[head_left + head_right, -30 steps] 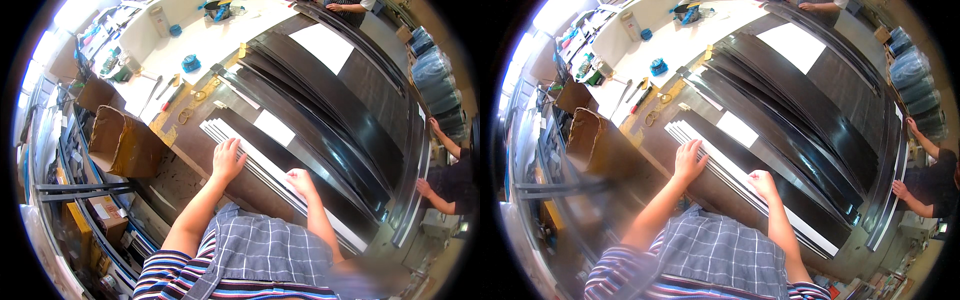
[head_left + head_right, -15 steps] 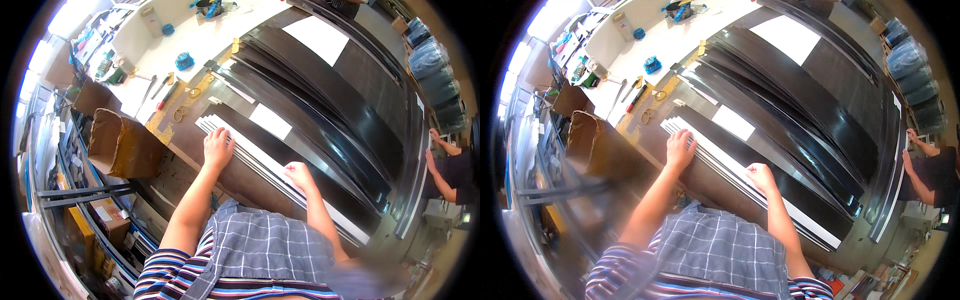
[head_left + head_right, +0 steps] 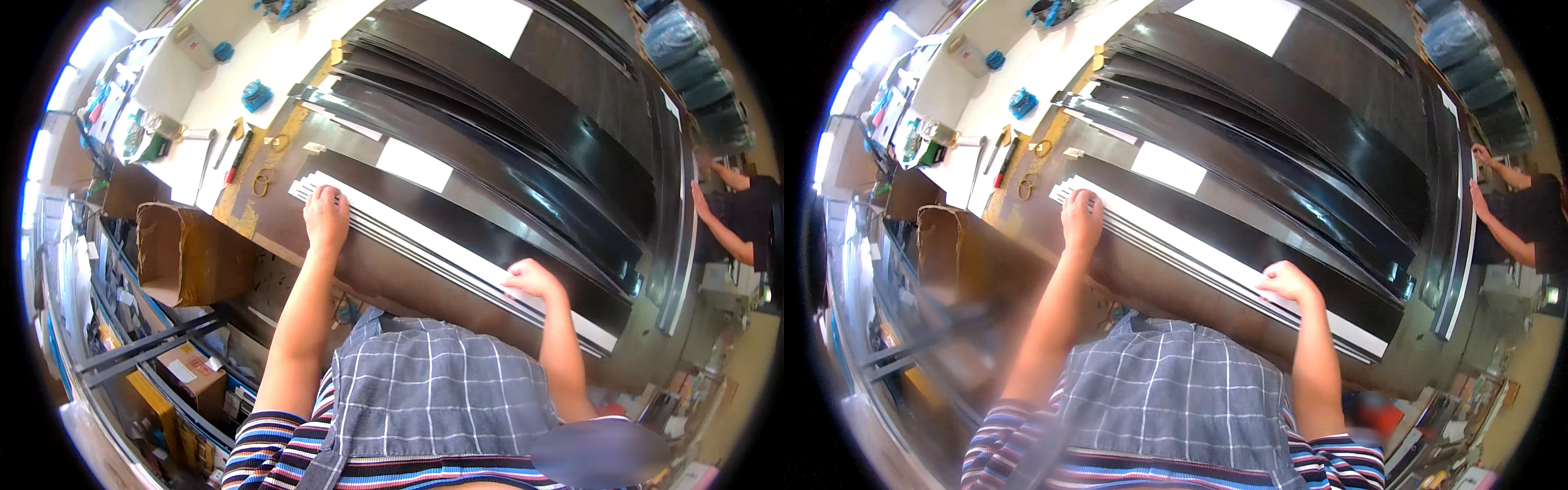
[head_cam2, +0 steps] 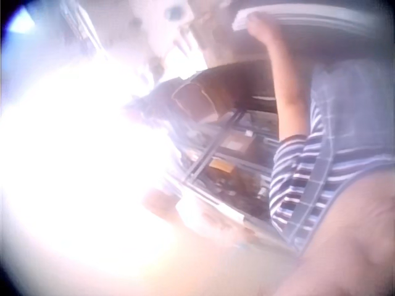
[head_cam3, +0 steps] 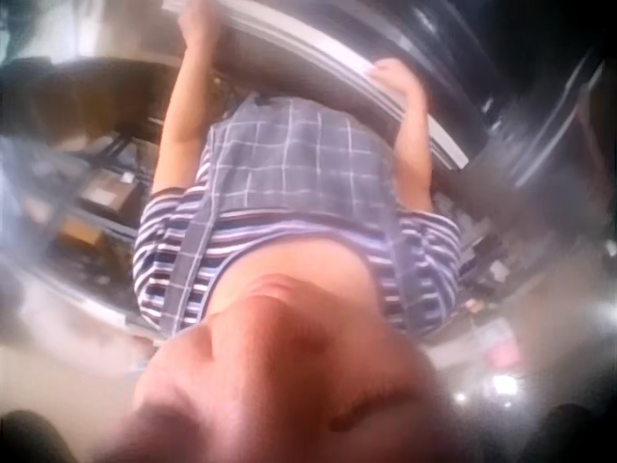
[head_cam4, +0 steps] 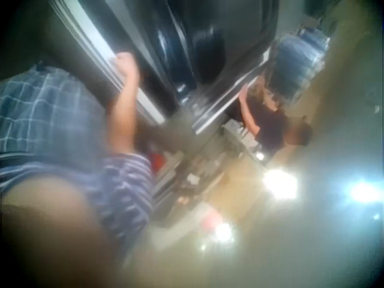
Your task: The person places white plastic strips along the edges of a large dark panel on a workbench. They repeatedly pick up strips, align them, and press them into place while two coworkers work on the same panel from the opposite side.
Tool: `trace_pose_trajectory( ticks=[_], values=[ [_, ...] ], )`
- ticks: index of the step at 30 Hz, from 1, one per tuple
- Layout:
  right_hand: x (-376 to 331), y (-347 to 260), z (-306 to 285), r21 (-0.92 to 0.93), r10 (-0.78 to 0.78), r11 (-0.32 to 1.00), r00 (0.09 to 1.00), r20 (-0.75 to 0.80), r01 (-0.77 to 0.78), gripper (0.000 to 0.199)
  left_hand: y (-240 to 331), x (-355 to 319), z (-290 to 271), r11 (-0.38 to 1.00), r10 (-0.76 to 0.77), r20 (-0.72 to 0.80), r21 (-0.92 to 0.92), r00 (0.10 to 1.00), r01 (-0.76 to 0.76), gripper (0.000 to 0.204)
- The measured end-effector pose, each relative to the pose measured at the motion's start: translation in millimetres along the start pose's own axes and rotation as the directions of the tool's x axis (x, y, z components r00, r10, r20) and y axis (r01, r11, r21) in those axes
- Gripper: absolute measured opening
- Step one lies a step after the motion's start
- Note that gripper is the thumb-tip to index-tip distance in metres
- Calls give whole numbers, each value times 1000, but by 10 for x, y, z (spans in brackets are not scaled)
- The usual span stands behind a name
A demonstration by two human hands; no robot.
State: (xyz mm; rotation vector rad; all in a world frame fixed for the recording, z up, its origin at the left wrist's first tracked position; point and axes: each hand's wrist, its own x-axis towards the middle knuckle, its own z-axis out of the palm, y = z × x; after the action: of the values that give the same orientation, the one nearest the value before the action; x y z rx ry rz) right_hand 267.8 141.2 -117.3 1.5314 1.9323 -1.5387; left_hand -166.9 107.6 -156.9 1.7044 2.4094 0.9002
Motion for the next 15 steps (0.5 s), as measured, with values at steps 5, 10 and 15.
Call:
trace_pose_trajectory(
  ticks=[5, 10, 15],
  values=[
    [-470, 428, -31, -27, 169, 984, 973, -158, -176, 28, -13, 14, 49, 999, 43, -12, 5, 999, -43, 18],
    [-496, 456, -9, -24, 232, 970, 952, -199, -241, 32, -29, 26, 66, 997, 69, -24, 27, 997, -69, 19],
    [-504, 413, -13, -31, 231, 969, 947, -222, -244, 30, -71, 25, 78, 995, 68, 11, 67, 998, -69, 20]
  ],
)
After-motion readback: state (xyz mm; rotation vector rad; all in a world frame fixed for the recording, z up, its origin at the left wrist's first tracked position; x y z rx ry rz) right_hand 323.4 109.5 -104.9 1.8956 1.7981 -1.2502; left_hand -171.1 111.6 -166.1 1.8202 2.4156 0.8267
